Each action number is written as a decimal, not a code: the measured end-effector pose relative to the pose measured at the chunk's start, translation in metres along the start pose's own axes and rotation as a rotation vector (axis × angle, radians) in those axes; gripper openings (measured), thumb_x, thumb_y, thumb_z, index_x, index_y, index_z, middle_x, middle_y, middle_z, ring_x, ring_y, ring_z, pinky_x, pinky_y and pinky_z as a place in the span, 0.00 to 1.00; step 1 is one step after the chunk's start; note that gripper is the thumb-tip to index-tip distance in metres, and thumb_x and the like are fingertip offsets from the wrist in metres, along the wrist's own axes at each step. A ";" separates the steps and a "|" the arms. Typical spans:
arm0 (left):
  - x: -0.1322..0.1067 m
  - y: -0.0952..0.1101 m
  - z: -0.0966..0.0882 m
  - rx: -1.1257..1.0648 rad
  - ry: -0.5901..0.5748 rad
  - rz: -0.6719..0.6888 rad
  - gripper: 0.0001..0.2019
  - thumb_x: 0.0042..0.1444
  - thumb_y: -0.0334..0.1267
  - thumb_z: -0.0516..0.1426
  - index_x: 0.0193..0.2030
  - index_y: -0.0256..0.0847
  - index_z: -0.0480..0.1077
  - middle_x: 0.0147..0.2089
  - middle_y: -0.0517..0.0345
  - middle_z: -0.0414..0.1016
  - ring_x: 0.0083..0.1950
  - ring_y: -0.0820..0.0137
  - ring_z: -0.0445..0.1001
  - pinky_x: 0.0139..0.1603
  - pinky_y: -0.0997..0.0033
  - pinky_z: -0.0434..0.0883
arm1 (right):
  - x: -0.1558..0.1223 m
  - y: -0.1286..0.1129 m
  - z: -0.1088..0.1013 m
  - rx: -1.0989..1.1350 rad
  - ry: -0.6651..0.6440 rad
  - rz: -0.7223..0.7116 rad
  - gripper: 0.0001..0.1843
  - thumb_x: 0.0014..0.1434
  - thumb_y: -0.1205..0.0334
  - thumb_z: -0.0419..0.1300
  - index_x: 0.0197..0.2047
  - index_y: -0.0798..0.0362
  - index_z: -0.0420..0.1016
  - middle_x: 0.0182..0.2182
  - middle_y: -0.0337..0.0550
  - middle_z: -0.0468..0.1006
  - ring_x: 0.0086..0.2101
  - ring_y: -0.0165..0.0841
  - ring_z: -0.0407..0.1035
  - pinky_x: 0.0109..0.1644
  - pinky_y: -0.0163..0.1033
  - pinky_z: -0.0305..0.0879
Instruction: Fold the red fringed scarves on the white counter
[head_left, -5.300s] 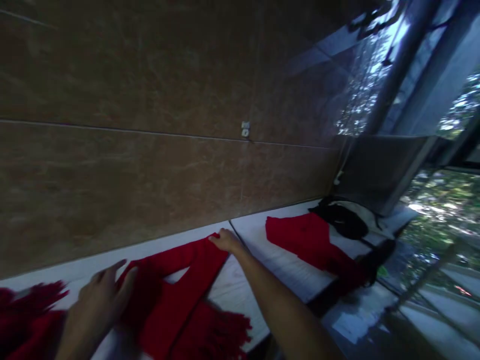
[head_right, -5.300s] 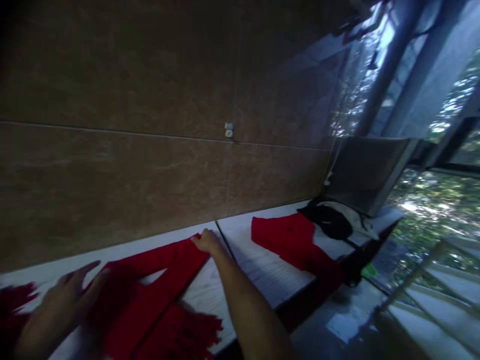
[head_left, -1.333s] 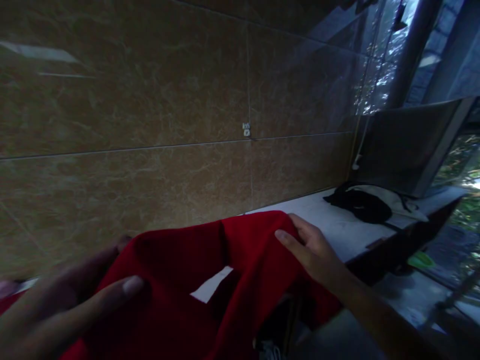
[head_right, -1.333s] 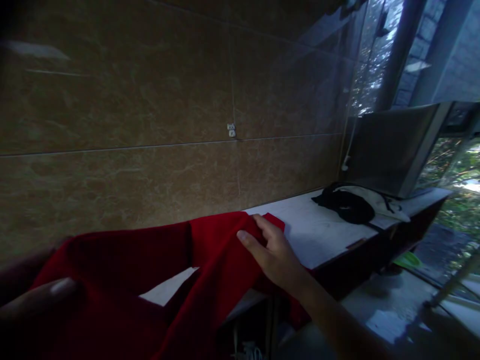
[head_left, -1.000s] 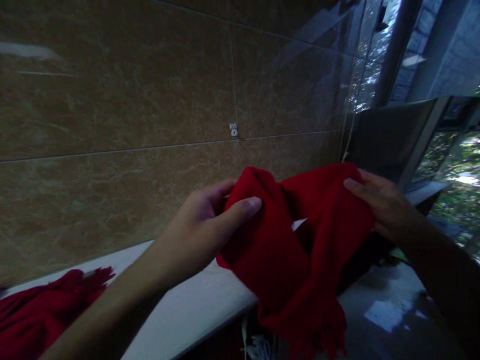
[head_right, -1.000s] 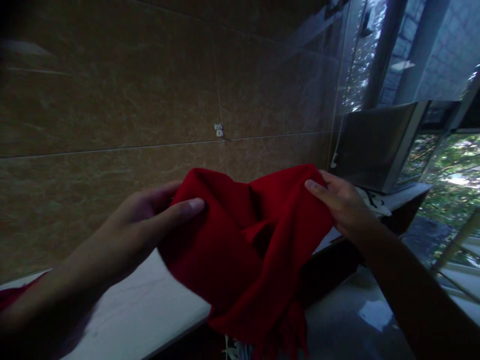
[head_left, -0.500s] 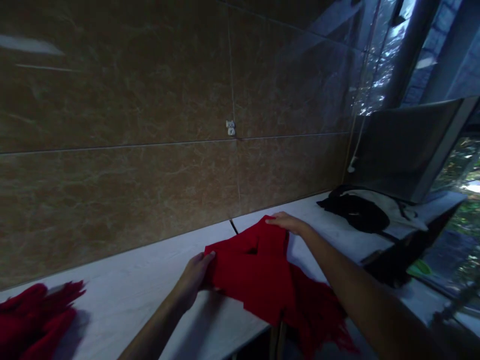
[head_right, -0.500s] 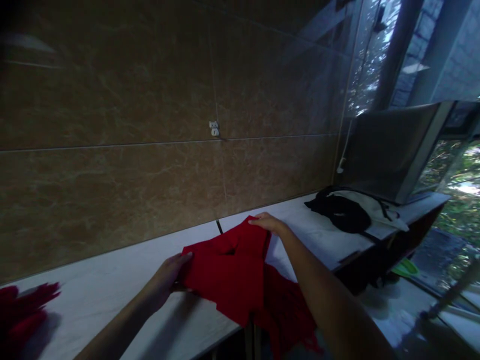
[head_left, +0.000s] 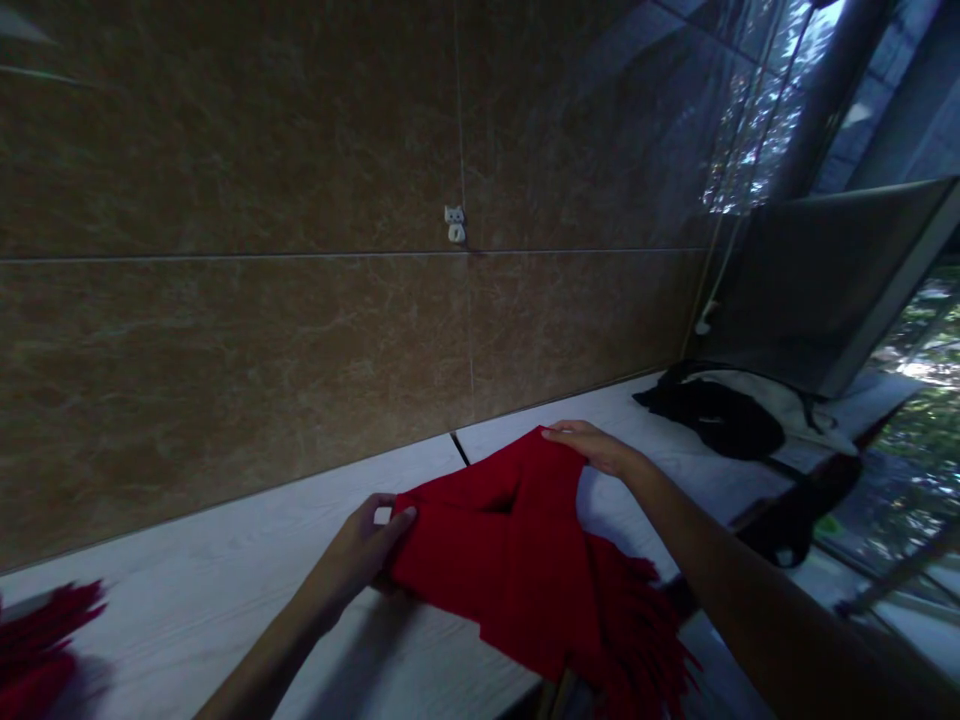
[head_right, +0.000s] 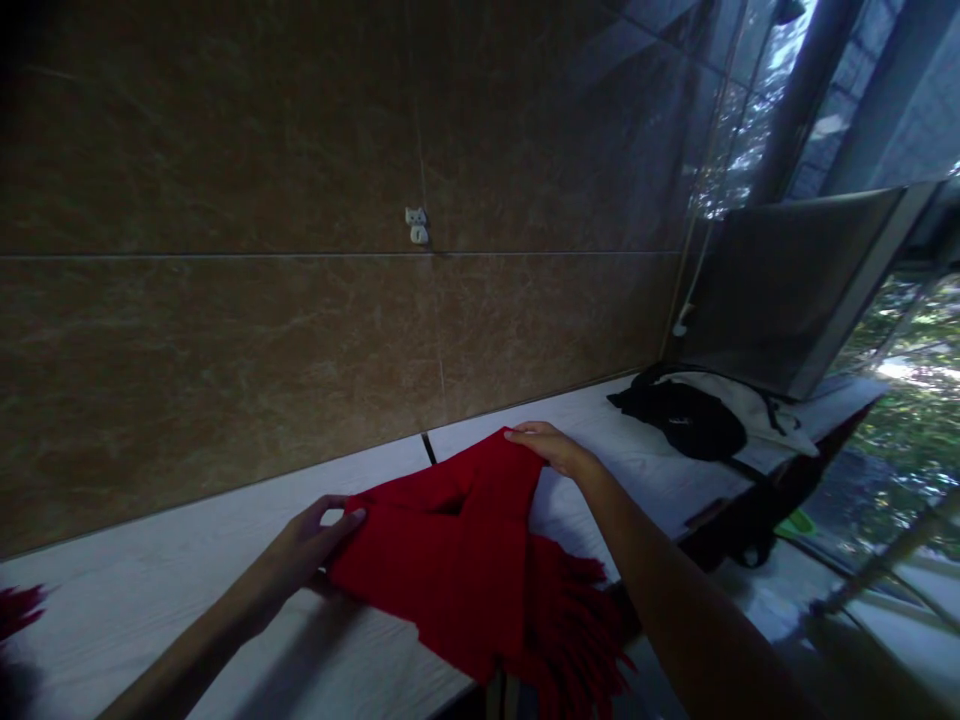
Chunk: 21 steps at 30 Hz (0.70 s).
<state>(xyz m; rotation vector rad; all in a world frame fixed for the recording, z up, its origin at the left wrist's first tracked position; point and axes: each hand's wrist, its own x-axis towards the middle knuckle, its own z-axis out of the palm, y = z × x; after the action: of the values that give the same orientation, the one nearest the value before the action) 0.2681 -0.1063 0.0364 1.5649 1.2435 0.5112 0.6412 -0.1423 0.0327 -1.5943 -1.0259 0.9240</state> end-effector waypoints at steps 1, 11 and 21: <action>0.000 0.001 -0.002 0.107 0.020 0.012 0.25 0.65 0.54 0.52 0.61 0.38 0.62 0.34 0.49 0.81 0.28 0.57 0.80 0.21 0.65 0.74 | 0.001 -0.001 0.001 -0.003 0.048 -0.030 0.11 0.56 0.54 0.68 0.38 0.52 0.79 0.33 0.44 0.84 0.33 0.34 0.76 0.37 0.37 0.72; -0.063 0.043 0.043 0.780 -0.234 1.136 0.11 0.66 0.40 0.59 0.54 0.50 0.75 0.56 0.54 0.78 0.56 0.60 0.77 0.56 0.60 0.75 | -0.120 0.010 0.005 -0.270 0.212 -0.461 0.08 0.64 0.56 0.60 0.40 0.50 0.78 0.38 0.43 0.81 0.41 0.35 0.75 0.51 0.43 0.72; -0.045 0.053 0.058 0.992 -0.411 1.218 0.28 0.62 0.24 0.58 0.69 0.40 0.67 0.68 0.49 0.72 0.68 0.62 0.72 0.69 0.58 0.71 | -0.229 0.039 0.046 -0.636 0.125 -0.553 0.36 0.59 0.58 0.68 0.69 0.44 0.67 0.70 0.49 0.65 0.67 0.44 0.63 0.70 0.55 0.62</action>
<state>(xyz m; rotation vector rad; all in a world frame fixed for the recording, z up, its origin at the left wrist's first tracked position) 0.3226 -0.1690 0.0721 3.0445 0.0049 0.2351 0.5252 -0.3469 0.0032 -1.6914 -1.6616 0.1133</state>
